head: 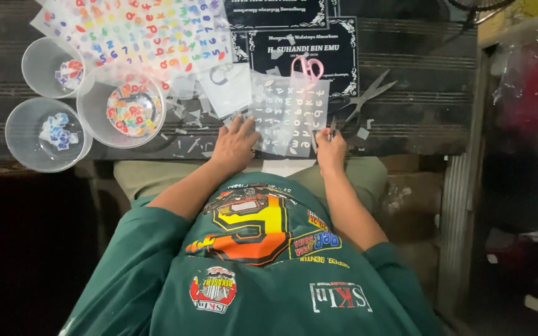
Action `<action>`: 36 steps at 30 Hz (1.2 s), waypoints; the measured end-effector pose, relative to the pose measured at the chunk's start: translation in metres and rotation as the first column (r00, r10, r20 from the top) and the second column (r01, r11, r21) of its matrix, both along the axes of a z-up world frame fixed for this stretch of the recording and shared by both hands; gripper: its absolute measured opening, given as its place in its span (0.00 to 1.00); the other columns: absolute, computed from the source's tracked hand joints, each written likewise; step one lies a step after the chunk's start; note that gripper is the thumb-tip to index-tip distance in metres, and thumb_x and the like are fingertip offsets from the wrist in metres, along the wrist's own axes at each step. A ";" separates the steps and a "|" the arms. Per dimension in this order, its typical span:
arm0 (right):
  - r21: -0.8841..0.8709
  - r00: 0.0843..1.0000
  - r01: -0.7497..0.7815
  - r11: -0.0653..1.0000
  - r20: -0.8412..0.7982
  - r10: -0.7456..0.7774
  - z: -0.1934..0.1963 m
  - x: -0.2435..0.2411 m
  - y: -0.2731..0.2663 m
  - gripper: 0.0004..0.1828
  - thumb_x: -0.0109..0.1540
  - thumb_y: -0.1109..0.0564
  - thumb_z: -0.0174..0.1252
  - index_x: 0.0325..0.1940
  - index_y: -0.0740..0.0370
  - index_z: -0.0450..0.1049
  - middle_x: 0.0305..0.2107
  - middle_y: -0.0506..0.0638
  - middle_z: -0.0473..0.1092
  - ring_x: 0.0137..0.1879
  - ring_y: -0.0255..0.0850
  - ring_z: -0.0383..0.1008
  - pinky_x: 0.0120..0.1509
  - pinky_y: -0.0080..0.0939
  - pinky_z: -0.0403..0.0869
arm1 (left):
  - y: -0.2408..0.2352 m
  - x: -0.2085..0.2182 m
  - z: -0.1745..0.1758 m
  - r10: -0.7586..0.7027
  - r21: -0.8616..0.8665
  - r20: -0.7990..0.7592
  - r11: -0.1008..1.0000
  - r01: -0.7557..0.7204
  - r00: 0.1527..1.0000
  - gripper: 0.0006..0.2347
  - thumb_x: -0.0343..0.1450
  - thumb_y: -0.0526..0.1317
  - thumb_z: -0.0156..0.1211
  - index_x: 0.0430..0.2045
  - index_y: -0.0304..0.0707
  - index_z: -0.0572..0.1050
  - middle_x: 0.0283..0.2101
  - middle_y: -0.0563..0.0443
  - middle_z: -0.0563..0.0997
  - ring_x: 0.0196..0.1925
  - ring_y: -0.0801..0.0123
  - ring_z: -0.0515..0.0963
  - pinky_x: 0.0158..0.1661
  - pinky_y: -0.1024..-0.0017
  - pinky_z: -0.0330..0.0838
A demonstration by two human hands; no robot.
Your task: Cutting out individual letters from a printed sheet using scissors at a workstation.
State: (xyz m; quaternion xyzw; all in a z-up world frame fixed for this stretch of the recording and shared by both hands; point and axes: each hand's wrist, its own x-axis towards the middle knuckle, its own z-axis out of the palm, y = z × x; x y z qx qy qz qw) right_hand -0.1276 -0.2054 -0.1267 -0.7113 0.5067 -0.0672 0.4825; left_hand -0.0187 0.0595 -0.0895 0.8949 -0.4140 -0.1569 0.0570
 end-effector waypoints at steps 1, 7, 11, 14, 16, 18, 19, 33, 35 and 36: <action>-0.003 1.000 0.003 1.000 0.003 -0.003 -0.005 0.002 -0.001 0.09 0.58 0.55 0.63 0.43 0.56 0.78 0.25 0.51 0.74 0.25 0.38 0.76 0.27 0.39 0.74 | -0.001 0.000 0.000 -0.003 -0.003 0.003 1.000 0.003 1.000 0.24 0.64 0.44 0.72 0.55 0.51 0.73 0.71 0.46 0.60 0.73 0.42 0.57 0.56 0.45 0.65; 0.174 0.974 0.052 0.983 0.210 -0.088 0.002 0.009 0.008 0.09 0.62 0.58 0.57 0.45 0.62 0.74 0.27 0.50 0.71 0.25 0.33 0.71 0.26 0.33 0.71 | -0.002 0.001 0.027 0.010 0.079 -0.083 0.997 -0.003 0.996 0.23 0.68 0.43 0.67 0.60 0.51 0.71 0.73 0.45 0.57 0.76 0.42 0.53 0.60 0.44 0.63; 0.182 0.967 0.046 0.982 0.237 -0.090 0.009 0.015 0.013 0.11 0.63 0.57 0.58 0.47 0.66 0.74 0.29 0.51 0.73 0.25 0.33 0.74 0.26 0.30 0.73 | -0.002 0.002 0.032 0.015 0.121 -0.098 0.993 -0.003 0.995 0.24 0.69 0.45 0.66 0.62 0.54 0.69 0.75 0.48 0.55 0.77 0.45 0.51 0.62 0.45 0.61; 0.171 0.971 0.077 0.982 0.211 -0.113 -0.007 0.025 0.006 0.09 0.62 0.56 0.57 0.42 0.64 0.76 0.23 0.49 0.72 0.20 0.33 0.70 0.22 0.30 0.70 | -0.003 0.004 0.033 0.031 0.120 -0.125 0.993 -0.016 0.992 0.25 0.68 0.47 0.66 0.62 0.55 0.69 0.75 0.48 0.55 0.78 0.45 0.51 0.63 0.44 0.60; 0.161 0.973 0.095 0.982 0.192 -0.125 -0.010 0.030 0.003 0.06 0.61 0.56 0.57 0.37 0.60 0.77 0.16 0.48 0.70 0.16 0.33 0.66 0.19 0.31 0.66 | -0.003 0.002 0.035 0.041 0.121 -0.140 0.992 -0.024 0.989 0.25 0.68 0.48 0.66 0.62 0.55 0.69 0.76 0.48 0.55 0.78 0.46 0.50 0.63 0.43 0.60; 0.146 0.979 0.055 0.988 0.185 -0.082 0.001 0.043 0.004 0.08 0.62 0.55 0.56 0.33 0.58 0.78 0.15 0.47 0.69 0.17 0.32 0.66 0.22 0.32 0.65 | -0.003 0.004 0.039 0.124 -0.139 -0.055 0.982 -0.131 0.991 0.27 0.66 0.51 0.68 0.61 0.48 0.73 0.68 0.41 0.67 0.73 0.45 0.61 0.60 0.39 0.64; 0.146 0.979 0.049 0.988 0.188 -0.077 0.019 0.044 0.013 0.08 0.62 0.55 0.56 0.33 0.58 0.78 0.15 0.47 0.69 0.17 0.32 0.66 0.22 0.32 0.65 | -0.008 0.007 0.040 0.130 -0.139 -0.052 0.981 -0.136 0.990 0.27 0.66 0.51 0.68 0.61 0.48 0.73 0.68 0.41 0.67 0.73 0.45 0.61 0.60 0.39 0.64; -0.905 0.514 -0.104 0.413 0.306 0.801 0.169 0.039 0.081 0.05 0.69 0.61 0.56 0.42 0.61 0.77 0.38 0.48 0.75 0.38 0.46 0.76 0.45 0.43 0.77 | -0.051 -0.007 0.140 -0.111 -0.368 -0.930 0.291 -0.883 0.351 0.21 0.70 0.46 0.69 0.54 0.34 0.74 0.49 0.37 0.82 0.48 0.58 0.83 0.46 0.55 0.80; -0.866 0.475 -0.161 0.473 0.353 0.806 0.179 0.037 0.089 0.05 0.69 0.61 0.55 0.44 0.62 0.77 0.39 0.50 0.75 0.41 0.49 0.77 0.46 0.45 0.77 | -0.055 -0.004 0.145 -0.109 -0.285 -0.957 0.216 -0.934 0.267 0.17 0.71 0.44 0.65 0.51 0.35 0.76 0.42 0.43 0.82 0.40 0.64 0.83 0.38 0.64 0.80; -0.821 0.436 -0.219 0.527 0.401 0.806 0.185 0.035 0.093 0.06 0.69 0.61 0.55 0.46 0.64 0.77 0.41 0.53 0.75 0.43 0.51 0.78 0.47 0.46 0.77 | -0.057 -0.003 0.147 -0.115 -0.195 -0.977 0.141 -0.971 0.180 0.13 0.73 0.42 0.61 0.47 0.36 0.78 0.36 0.48 0.82 0.32 0.69 0.84 0.29 0.72 0.80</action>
